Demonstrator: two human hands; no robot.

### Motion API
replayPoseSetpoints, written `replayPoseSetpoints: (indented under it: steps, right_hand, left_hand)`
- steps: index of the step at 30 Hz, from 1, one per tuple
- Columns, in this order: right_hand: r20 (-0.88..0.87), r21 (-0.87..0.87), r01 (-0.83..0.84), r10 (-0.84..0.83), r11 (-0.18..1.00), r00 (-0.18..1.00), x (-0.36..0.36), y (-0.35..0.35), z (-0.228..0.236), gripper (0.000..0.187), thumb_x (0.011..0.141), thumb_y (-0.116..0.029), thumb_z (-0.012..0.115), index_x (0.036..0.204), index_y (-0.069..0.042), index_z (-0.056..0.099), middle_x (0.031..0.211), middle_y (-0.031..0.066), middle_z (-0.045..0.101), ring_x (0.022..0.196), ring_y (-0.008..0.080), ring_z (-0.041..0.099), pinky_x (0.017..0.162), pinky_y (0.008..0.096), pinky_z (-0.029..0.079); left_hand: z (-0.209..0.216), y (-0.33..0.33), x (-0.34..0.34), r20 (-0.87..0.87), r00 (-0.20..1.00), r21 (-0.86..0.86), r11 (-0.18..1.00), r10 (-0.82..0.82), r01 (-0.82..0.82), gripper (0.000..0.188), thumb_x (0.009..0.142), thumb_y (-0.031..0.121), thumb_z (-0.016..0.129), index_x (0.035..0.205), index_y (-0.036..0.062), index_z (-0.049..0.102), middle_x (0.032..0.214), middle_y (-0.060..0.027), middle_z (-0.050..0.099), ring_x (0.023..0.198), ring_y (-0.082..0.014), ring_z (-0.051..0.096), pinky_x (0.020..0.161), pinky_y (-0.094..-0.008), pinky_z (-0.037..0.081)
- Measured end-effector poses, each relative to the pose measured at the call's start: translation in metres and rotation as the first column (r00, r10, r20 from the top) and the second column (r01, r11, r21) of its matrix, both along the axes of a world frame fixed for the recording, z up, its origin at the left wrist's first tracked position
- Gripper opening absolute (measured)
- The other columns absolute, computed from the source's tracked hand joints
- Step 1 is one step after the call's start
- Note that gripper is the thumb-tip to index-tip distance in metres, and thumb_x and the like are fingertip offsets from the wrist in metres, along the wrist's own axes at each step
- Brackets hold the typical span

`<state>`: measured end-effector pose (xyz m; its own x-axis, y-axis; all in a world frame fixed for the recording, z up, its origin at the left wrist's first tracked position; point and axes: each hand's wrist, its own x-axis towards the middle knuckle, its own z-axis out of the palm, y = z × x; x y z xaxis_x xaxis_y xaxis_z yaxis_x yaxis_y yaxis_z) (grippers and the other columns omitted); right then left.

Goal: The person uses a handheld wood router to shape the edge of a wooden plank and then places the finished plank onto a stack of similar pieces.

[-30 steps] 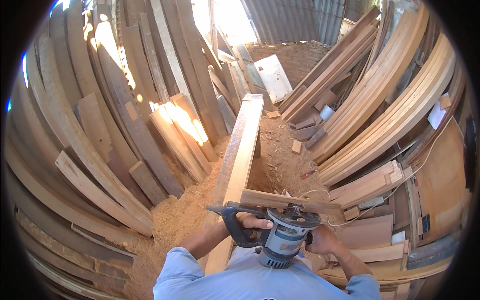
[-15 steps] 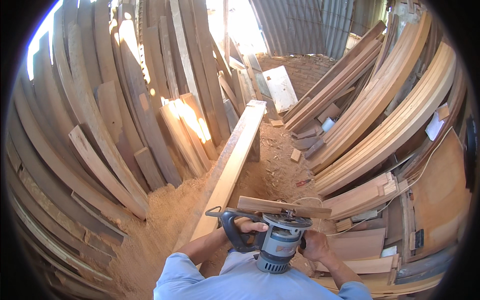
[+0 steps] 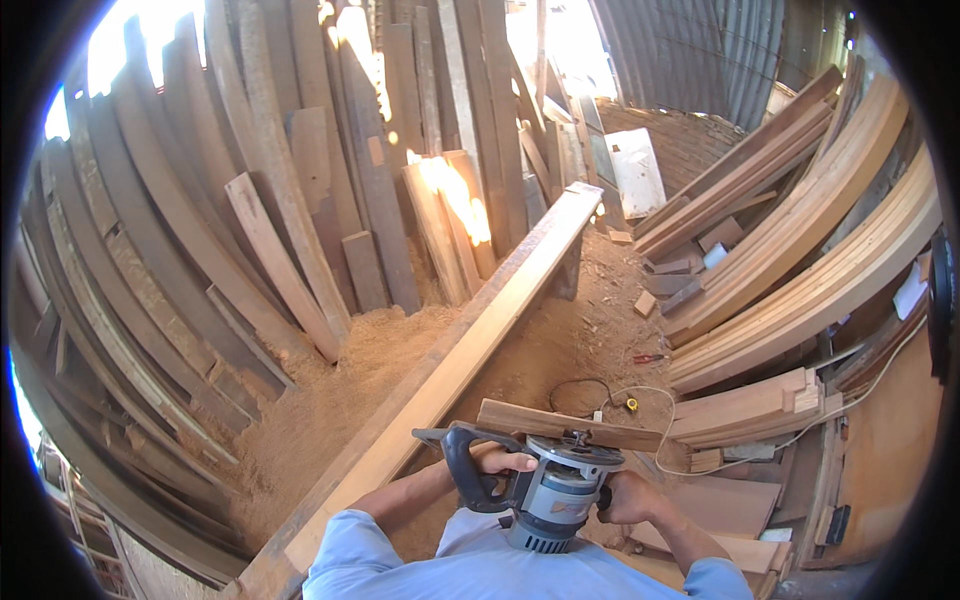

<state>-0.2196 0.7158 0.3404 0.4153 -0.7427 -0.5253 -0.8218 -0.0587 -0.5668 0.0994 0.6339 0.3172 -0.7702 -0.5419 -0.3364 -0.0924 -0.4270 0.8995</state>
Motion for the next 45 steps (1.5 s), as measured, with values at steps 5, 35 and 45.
replayPoseSetpoints:
  steps: [5,35,45]
  right_hand:
    - [-0.003,-0.366,-0.021,0.022,0.930,1.000,0.045,0.024,0.011,0.042,0.074,-0.024,0.080,0.104,0.001,0.065,0.089,0.0196,0.071,0.085,0.0360,0.070,0.076,0.0439,0.057]
    - [0.027,-0.246,0.057,-0.052,0.968,0.998,0.267,0.212,-0.013,0.017,0.067,-0.014,0.074,0.079,-0.003,0.069,0.076,0.0190,0.069,0.074,0.0368,0.069,0.068,0.0441,0.055]
    - [0.122,-0.175,0.069,-0.048,0.982,0.991,0.225,0.247,-0.022,0.018,0.065,-0.009,0.074,0.079,-0.001,0.066,0.073,0.0184,0.067,0.070,0.0335,0.067,0.066,0.0420,0.054]
  left_hand:
    - [-0.007,0.036,0.044,0.006,0.989,0.154,0.977,0.148,-0.147,0.064,0.090,0.041,0.075,0.133,-0.0035,0.060,0.121,-0.0167,0.069,0.108,-0.0241,0.067,0.090,-0.0373,0.056]
    - [0.009,0.205,0.257,0.028,0.999,-0.159,0.987,-0.015,0.020,0.060,0.090,0.039,0.075,0.131,-0.0038,0.062,0.122,-0.0164,0.069,0.108,-0.0247,0.066,0.091,-0.0376,0.055]
    - [0.016,0.238,0.216,0.069,0.997,-0.166,0.985,-0.043,0.054,0.058,0.091,0.037,0.074,0.131,-0.0035,0.062,0.122,-0.0166,0.069,0.107,-0.0243,0.067,0.089,-0.0375,0.056]
